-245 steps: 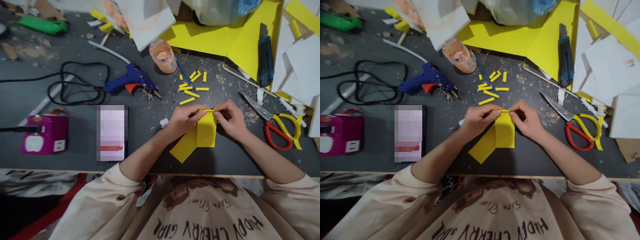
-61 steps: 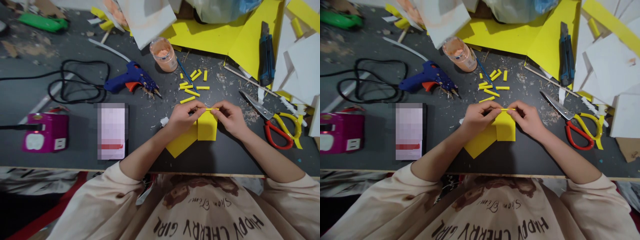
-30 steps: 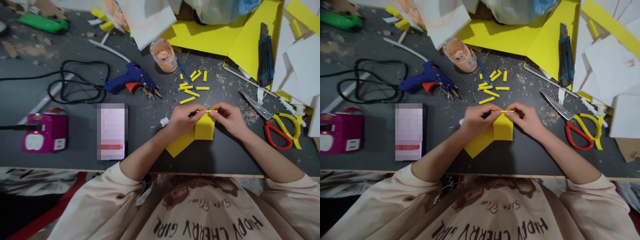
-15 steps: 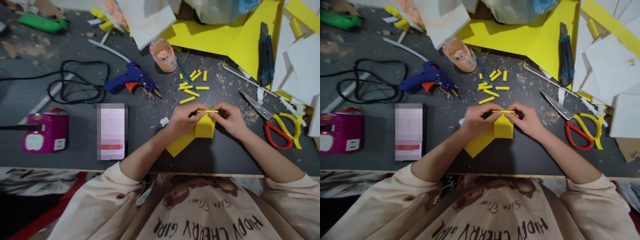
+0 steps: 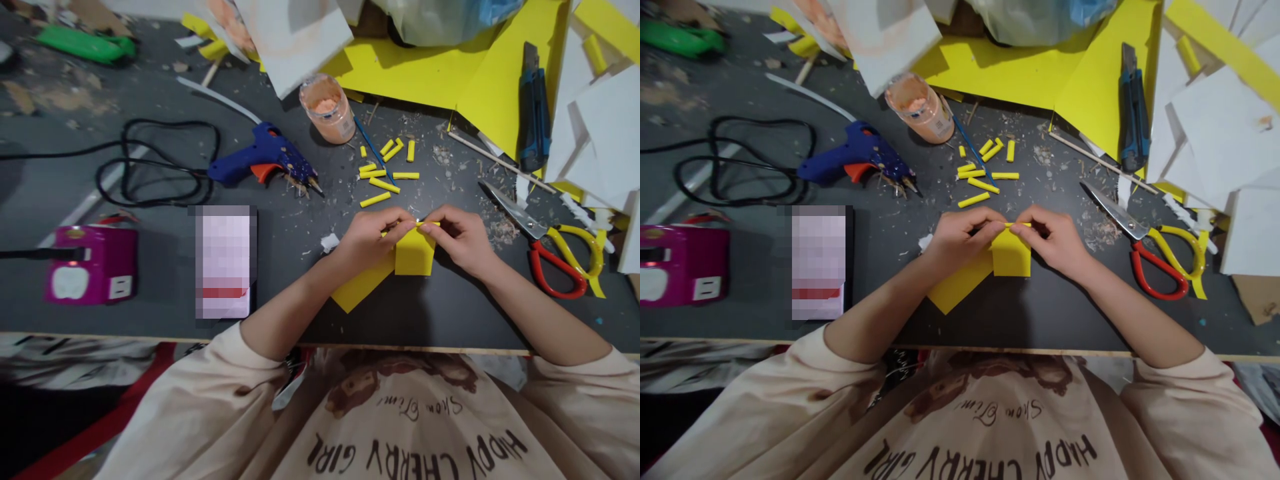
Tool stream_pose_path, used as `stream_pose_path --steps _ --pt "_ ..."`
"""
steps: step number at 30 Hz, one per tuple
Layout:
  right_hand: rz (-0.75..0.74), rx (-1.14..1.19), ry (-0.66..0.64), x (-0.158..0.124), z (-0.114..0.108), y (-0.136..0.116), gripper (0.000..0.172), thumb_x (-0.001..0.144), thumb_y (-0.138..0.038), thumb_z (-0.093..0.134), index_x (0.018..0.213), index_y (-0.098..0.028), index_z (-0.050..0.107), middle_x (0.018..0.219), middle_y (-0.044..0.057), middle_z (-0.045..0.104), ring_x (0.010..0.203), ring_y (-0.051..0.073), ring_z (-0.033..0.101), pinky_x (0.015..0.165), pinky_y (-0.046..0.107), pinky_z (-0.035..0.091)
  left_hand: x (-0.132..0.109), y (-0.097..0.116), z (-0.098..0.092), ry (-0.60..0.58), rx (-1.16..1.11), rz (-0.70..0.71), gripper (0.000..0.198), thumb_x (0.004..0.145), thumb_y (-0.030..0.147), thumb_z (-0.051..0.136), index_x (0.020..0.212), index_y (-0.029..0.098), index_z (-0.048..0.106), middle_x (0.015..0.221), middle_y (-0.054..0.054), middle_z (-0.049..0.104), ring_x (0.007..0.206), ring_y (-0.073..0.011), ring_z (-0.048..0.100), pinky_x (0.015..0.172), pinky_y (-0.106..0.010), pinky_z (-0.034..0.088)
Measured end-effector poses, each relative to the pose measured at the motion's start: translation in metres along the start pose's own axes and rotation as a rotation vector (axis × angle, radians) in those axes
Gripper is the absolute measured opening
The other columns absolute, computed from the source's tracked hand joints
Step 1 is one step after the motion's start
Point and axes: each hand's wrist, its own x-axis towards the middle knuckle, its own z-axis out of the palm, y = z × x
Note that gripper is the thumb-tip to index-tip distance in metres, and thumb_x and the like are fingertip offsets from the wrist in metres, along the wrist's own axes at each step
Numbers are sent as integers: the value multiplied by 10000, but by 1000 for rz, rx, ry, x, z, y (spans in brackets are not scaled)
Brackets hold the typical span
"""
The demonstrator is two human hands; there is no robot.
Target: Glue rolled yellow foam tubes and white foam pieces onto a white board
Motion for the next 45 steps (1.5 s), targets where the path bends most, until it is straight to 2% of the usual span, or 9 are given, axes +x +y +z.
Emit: stream_pose_path --steps 9,16,21,27,31,35,39,45 --pt "41 -8 -9 0 1 1 334 852 -494 610 741 -180 626 603 -32 552 520 78 417 511 234 312 2 0 -4 -84 -2 -45 318 923 384 434 802 182 648 690 30 643 647 -99 561 625 -193 419" --pt "87 61 -28 1 0 -1 411 829 -574 599 721 -179 635 550 -34 523 506 82 421 488 225 323 0 1 -2 6 -59 16 240 895 326 506 779 171 648 741 26 682 662 -85 577 641 -182 427" --pt "116 99 -48 2 -1 -3 467 822 -620 577 690 -175 625 522 -29 531 485 83 458 473 223 337 -1 2 -2 27 -47 35 206 893 307 535 805 171 663 794 13 710 710 -94 616 692 -186 452" --pt "117 106 -37 2 -1 0 430 805 -602 616 742 -176 626 581 -36 536 496 71 431 478 223 321 -1 -1 0 61 -63 94 170 878 296 573 858 179 694 840 -2 731 751 -105 644 716 -191 471" --pt "104 98 -31 2 0 1 388 809 -567 635 766 -181 626 601 -40 529 517 76 443 496 228 334 0 -1 1 64 -86 57 158 859 284 571 863 180 689 856 -5 729 757 -111 640 708 -200 473" --pt "72 120 -21 2 0 1 357 822 -536 635 766 -184 627 639 -28 567 535 81 473 505 228 357 0 0 0 21 -96 4 217 874 334 537 840 168 674 780 13 707 676 -93 602 636 -185 446" --pt "43 104 -18 0 1 1 319 839 -498 632 772 -186 636 657 -22 597 546 82 483 528 230 371 0 0 -2 21 -45 53 262 897 312 498 762 165 668 716 26 688 655 -81 589 636 -172 428" --pt "87 66 -112 1 -1 -3 437 862 -590 549 730 -178 613 562 -34 533 498 87 466 510 237 344 -1 1 -3 52 10 129 267 921 305 495 768 169 667 734 22 699 651 -79 597 637 -165 437"
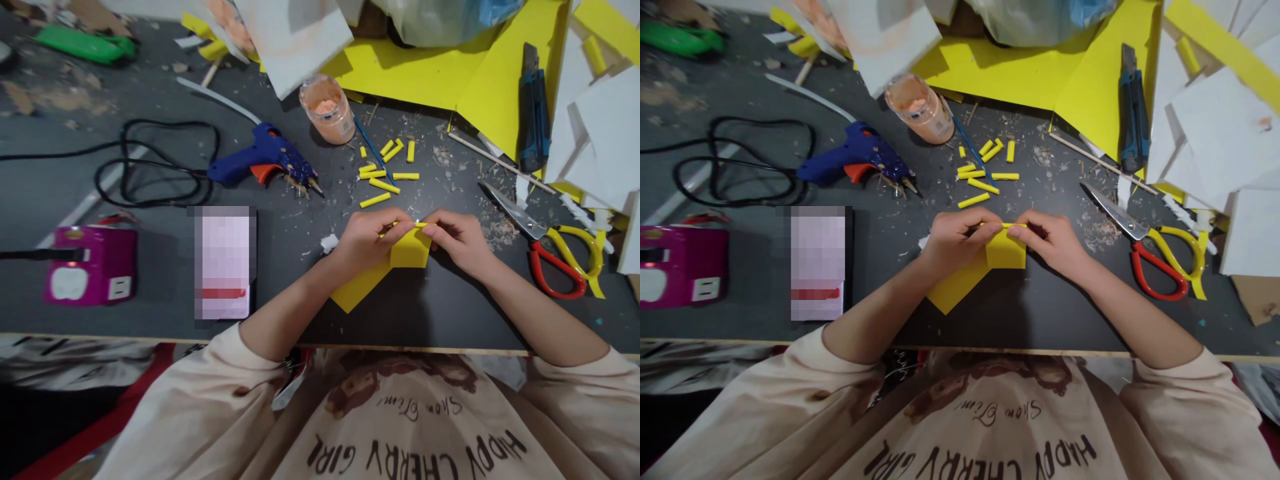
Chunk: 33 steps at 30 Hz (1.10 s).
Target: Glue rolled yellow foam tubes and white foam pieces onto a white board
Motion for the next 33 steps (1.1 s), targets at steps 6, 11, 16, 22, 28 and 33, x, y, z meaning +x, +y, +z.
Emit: stream_pose_path --steps 6,11,16,22,28,33 --pt "-55 -45 -3 2 -1 -2 439 894 -560 513 712 -175 618 553 -38 514 507 83 447 535 232 349 -2 -1 1 5 53 48 262 936 326 504 806 173 672 766 17 713 668 -81 613 653 -165 449" --pt "-33 -25 48 0 1 2 393 856 -557 578 759 -180 632 630 -25 554 532 87 459 533 237 346 -2 -3 2 33 18 51 175 906 304 566 861 175 676 812 3 727 703 -89 634 686 -171 468" --pt "-34 -40 60 0 2 4 392 844 -573 584 795 -189 646 657 -12 577 550 97 448 545 246 354 -2 -4 2 36 11 44 201 910 330 555 878 184 690 842 -19 737 749 -112 657 719 -199 491" --pt "-55 -55 30 1 1 1 419 868 -577 544 740 -188 636 652 -7 595 562 99 473 548 243 353 -2 -4 3 32 -21 53 214 910 345 553 862 181 681 836 -19 734 752 -108 657 722 -194 486" --pt "-80 -60 58 0 1 -1 416 867 -558 558 704 -184 640 642 -2 615 541 94 473 531 241 348 0 3 -3 -76 -143 -72 290 885 430 551 858 161 655 794 -14 709 684 -101 618 634 -181 458" --pt "-66 -59 65 0 1 0 395 866 -546 564 720 -187 640 654 2 619 550 100 481 536 243 357 2 2 -1 -82 -41 -100 353 917 396 463 722 165 646 658 20 647 598 -86 543 583 -184 414"
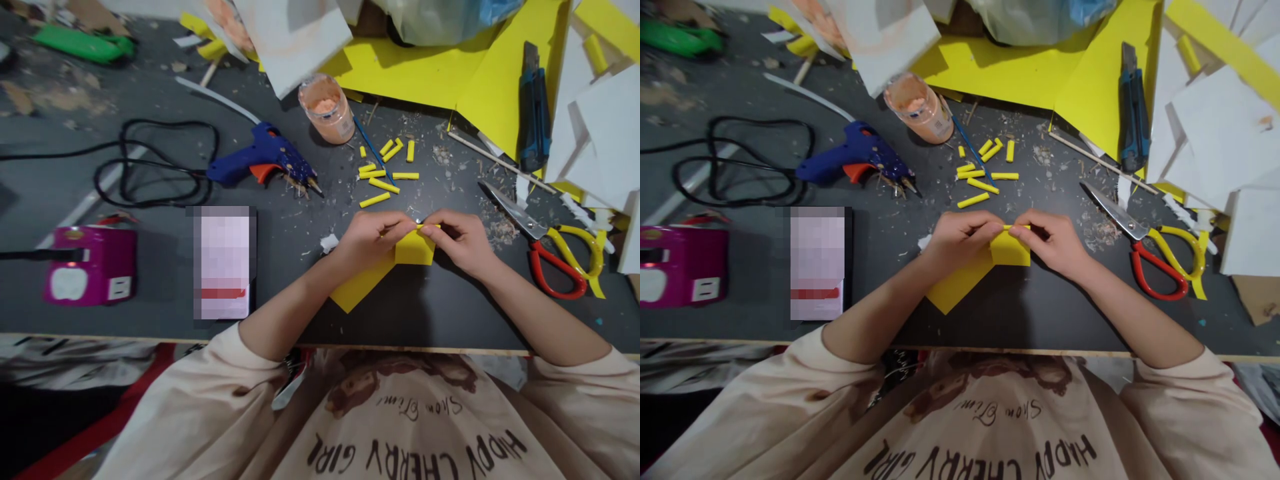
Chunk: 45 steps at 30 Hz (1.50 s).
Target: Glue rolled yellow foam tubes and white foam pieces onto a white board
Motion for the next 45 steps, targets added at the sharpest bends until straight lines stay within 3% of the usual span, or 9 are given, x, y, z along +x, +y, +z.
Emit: stream_pose_path --steps 10,18,26,38,45 --pt "53 30 19 0 2 7 362 818 -556 625 783 -196 634 608 -32 533 535 93 420 529 243 334 -1 -2 3 57 -9 -5 222 872 346 553 816 178 687 777 7 712 679 -102 599 656 -193 447" --pt "79 53 -1 0 1 4 404 817 -584 613 746 -187 626 593 -36 525 511 81 413 506 238 318 -2 -3 4 84 -12 73 182 871 306 566 813 175 679 786 0 719 689 -97 612 672 -187 451" --pt "73 73 31 0 1 2 408 820 -585 606 730 -187 620 616 -27 557 521 86 457 503 238 342 0 1 2 16 -19 -67 342 896 423 484 779 170 682 675 23 654 604 -89 539 578 -192 404" --pt "22 91 76 0 2 8 315 812 -513 659 812 -199 644 693 -17 586 569 94 463 547 243 367 0 -2 4 69 -158 -64 194 842 320 583 856 164 697 831 -11 725 730 -108 638 641 -184 463" --pt "102 79 28 1 1 3 415 817 -586 614 731 -180 621 592 -35 526 515 85 436 509 249 322 1 -1 6 92 -149 -65 178 837 310 578 846 174 693 848 -15 723 746 -111 631 678 -196 468"
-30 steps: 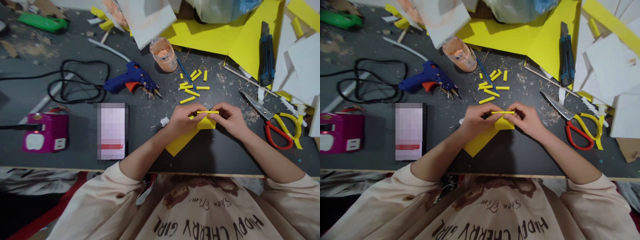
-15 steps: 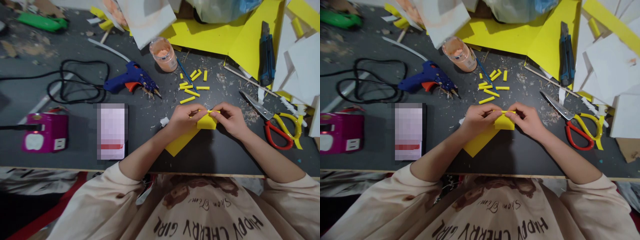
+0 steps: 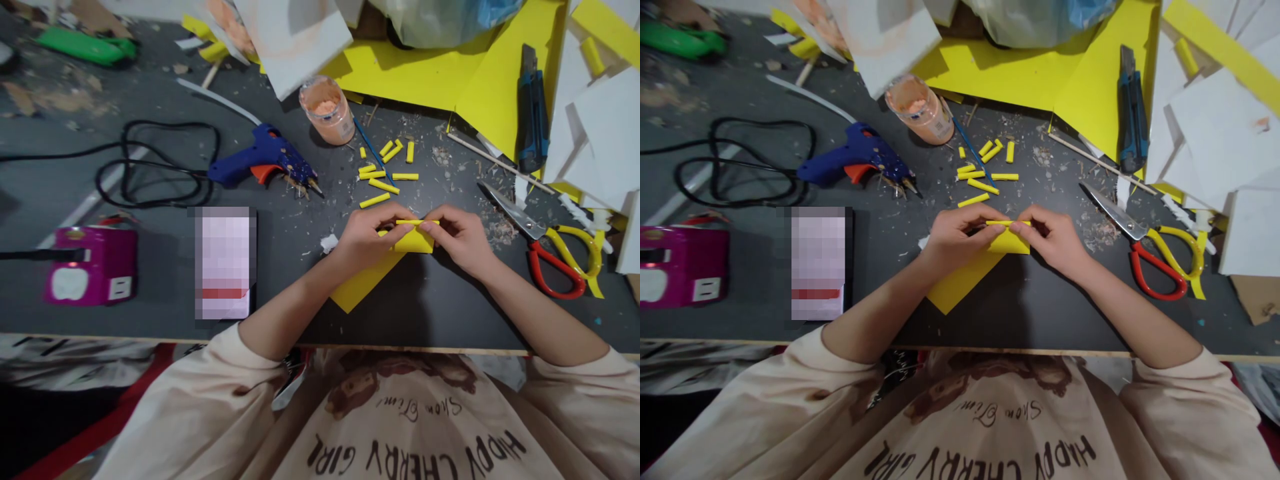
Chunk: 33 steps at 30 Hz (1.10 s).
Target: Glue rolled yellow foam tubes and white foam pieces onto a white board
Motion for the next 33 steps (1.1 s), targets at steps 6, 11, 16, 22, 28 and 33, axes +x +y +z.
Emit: stream_pose_path --steps 6,11,16,22,28,33 --pt "-24 17 30 0 1 -2 441 790 -613 628 707 -180 622 586 -31 541 516 84 444 486 230 328 2 1 -3 -82 63 -48 321 873 412 481 769 163 655 668 15 624 605 -95 522 570 -199 395" --pt "10 69 -11 0 0 -2 444 805 -616 609 711 -182 616 548 -42 528 478 79 459 474 226 336 2 4 -6 -51 120 -48 323 872 390 460 742 164 650 645 26 609 602 -94 508 588 -200 390" --pt "9 10 -31 0 -3 -3 489 886 -596 505 627 -184 555 467 -55 468 442 72 416 468 229 296 1 5 -6 -8 114 -20 296 864 365 485 761 164 675 672 22 640 612 -92 528 599 -196 398" --pt "-49 25 12 2 -2 0 417 856 -577 567 725 -184 619 563 -50 495 508 77 434 517 233 337 0 4 -4 -1 -13 -52 230 843 349 557 810 152 672 667 19 635 582 -81 527 548 -192 383" --pt "-29 96 46 2 0 3 360 803 -544 656 770 -188 620 637 -38 519 548 81 460 519 231 355 1 0 -2 23 -115 8 154 824 315 618 834 174 677 823 -15 714 713 -106 629 644 -197 470" --pt "-14 70 -18 1 0 0 392 813 -570 628 763 -180 635 607 -35 537 530 82 467 506 229 356 -1 -1 -2 34 1 55 152 842 295 581 835 181 682 847 -10 723 768 -115 647 712 -206 487"
